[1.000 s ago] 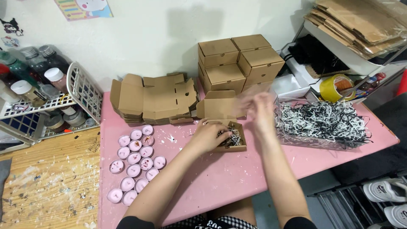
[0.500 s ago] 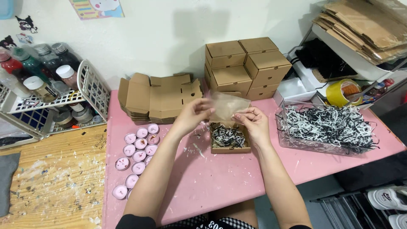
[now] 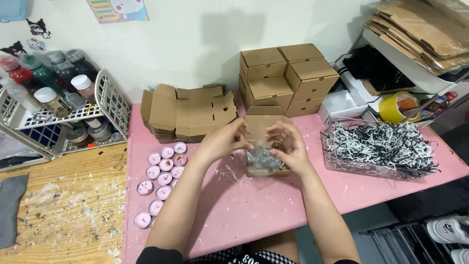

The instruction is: The person is packing small pink candles into boxes with shredded paper and plastic sleeves.

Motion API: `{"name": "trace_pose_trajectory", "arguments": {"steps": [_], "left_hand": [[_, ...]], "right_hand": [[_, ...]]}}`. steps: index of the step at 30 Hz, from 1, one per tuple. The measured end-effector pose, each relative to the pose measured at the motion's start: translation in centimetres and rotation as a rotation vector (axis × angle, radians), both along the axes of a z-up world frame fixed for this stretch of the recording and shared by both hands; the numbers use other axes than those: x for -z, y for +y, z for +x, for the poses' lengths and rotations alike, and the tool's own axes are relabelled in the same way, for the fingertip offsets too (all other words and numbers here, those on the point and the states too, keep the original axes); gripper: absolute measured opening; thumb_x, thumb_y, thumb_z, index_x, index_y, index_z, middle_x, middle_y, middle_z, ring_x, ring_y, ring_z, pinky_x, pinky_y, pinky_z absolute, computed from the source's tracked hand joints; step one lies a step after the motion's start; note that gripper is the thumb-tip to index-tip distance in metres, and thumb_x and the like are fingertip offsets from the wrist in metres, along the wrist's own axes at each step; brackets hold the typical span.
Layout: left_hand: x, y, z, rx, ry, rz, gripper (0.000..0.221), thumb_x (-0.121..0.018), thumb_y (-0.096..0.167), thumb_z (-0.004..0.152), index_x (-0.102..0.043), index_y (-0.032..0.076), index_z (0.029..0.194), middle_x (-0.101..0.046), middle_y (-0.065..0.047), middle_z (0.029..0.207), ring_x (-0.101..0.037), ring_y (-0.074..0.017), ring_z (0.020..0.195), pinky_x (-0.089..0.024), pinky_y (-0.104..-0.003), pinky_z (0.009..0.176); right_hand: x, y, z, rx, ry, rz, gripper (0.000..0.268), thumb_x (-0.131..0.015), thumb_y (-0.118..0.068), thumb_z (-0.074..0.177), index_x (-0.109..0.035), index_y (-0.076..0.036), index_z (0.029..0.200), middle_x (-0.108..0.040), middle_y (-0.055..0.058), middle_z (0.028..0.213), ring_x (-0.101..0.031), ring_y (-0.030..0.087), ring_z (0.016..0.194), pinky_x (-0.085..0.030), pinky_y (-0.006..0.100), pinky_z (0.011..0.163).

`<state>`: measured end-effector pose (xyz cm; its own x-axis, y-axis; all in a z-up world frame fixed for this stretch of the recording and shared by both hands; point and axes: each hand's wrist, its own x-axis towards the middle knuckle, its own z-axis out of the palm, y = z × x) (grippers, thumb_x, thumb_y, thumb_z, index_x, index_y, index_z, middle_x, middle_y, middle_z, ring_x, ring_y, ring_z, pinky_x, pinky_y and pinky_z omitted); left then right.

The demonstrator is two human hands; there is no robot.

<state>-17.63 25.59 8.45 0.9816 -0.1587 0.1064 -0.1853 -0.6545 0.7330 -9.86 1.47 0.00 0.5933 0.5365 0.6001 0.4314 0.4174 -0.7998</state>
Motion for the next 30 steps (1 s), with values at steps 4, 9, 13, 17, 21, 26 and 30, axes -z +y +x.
{"name": "trace_pose_trajectory", "arguments": {"steps": [4, 9, 13, 17, 21, 26, 30], "left_hand": [[0.8, 0.2, -0.1, 0.039, -0.042, 0.120, 0.051, -0.087, 0.033, 0.075, -0.054, 0.011, 0.108, -0.073, -0.003, 0.076, -0.069, -0.0227, 0.071, -0.049, -0.039, 0.064], [2.5, 0.8, 0.5, 0.202, -0.099, 0.083, 0.040, -0.084, 0.025, 0.077, -0.057, 0.013, 0.104, -0.077, 0.001, 0.082, -0.071, -0.0238, 0.078, -0.050, -0.038, 0.067], [1.2, 0.0, -0.1, 0.194, -0.036, 0.110, 0.035, -0.085, 0.025, 0.073, -0.062, 0.015, 0.099, -0.078, 0.003, 0.083, -0.072, -0.0218, 0.079, -0.050, -0.037, 0.067], [0.9, -0.1, -0.4, 0.158, 0.016, 0.185, 0.030, -0.086, 0.025, 0.069, -0.072, 0.018, 0.094, -0.077, 0.001, 0.081, -0.072, -0.0204, 0.077, -0.051, -0.037, 0.068], [0.4, -0.2, -0.6, 0.168, 0.012, 0.212, 0.023, -0.086, 0.031, 0.071, -0.077, 0.020, 0.089, -0.076, 0.001, 0.083, -0.071, -0.0194, 0.082, -0.053, -0.037, 0.073], [2.9, 0.9, 0.5, 0.186, -0.014, 0.180, 0.019, -0.078, 0.033, 0.082, -0.077, 0.018, 0.093, -0.072, -0.002, 0.100, -0.068, -0.0205, 0.096, -0.053, -0.037, 0.083], [3.9, 0.9, 1.0, 0.305, -0.023, 0.040, 0.021, -0.068, 0.031, 0.094, -0.074, 0.014, 0.104, -0.067, -0.005, 0.113, -0.062, -0.0229, 0.111, -0.049, -0.036, 0.095]], "right_hand": [[-1.5, 0.1, -1.8, 0.191, -0.344, -0.393, 0.051, -0.085, -0.004, 0.080, -0.068, -0.008, 0.127, -0.063, 0.011, 0.123, -0.065, 0.021, 0.108, -0.054, 0.038, 0.100], [-0.9, 0.4, -1.4, 0.014, -0.100, -0.498, 0.027, -0.083, -0.007, 0.086, -0.065, -0.005, 0.106, -0.066, 0.004, 0.110, -0.069, 0.013, 0.099, -0.060, 0.029, 0.088], [-1.2, 0.7, -1.8, -0.003, 0.062, -0.481, 0.040, -0.081, -0.008, 0.080, -0.062, -0.007, 0.114, -0.066, 0.000, 0.109, -0.065, 0.009, 0.095, -0.057, 0.027, 0.083], [-0.9, 0.4, -1.6, 0.021, 0.012, -0.605, 0.027, -0.084, -0.007, 0.081, -0.069, -0.005, 0.103, -0.070, 0.001, 0.097, -0.066, 0.010, 0.087, -0.056, 0.026, 0.075], [0.2, 0.0, -0.6, 0.002, -0.188, -0.525, 0.011, -0.079, -0.006, 0.089, -0.073, -0.005, 0.099, -0.071, 0.002, 0.096, -0.067, 0.010, 0.091, -0.055, 0.025, 0.079], [0.6, 0.2, -0.6, -0.110, 0.096, -0.491, 0.013, -0.076, -0.005, 0.090, -0.070, -0.004, 0.101, -0.070, 0.001, 0.101, -0.067, 0.010, 0.094, -0.055, 0.025, 0.082], [1.6, 0.3, -0.9, -0.363, 0.397, -0.439, 0.017, -0.077, -0.003, 0.087, -0.066, -0.001, 0.099, -0.070, 0.004, 0.090, -0.071, 0.014, 0.085, -0.060, 0.029, 0.079]]}}
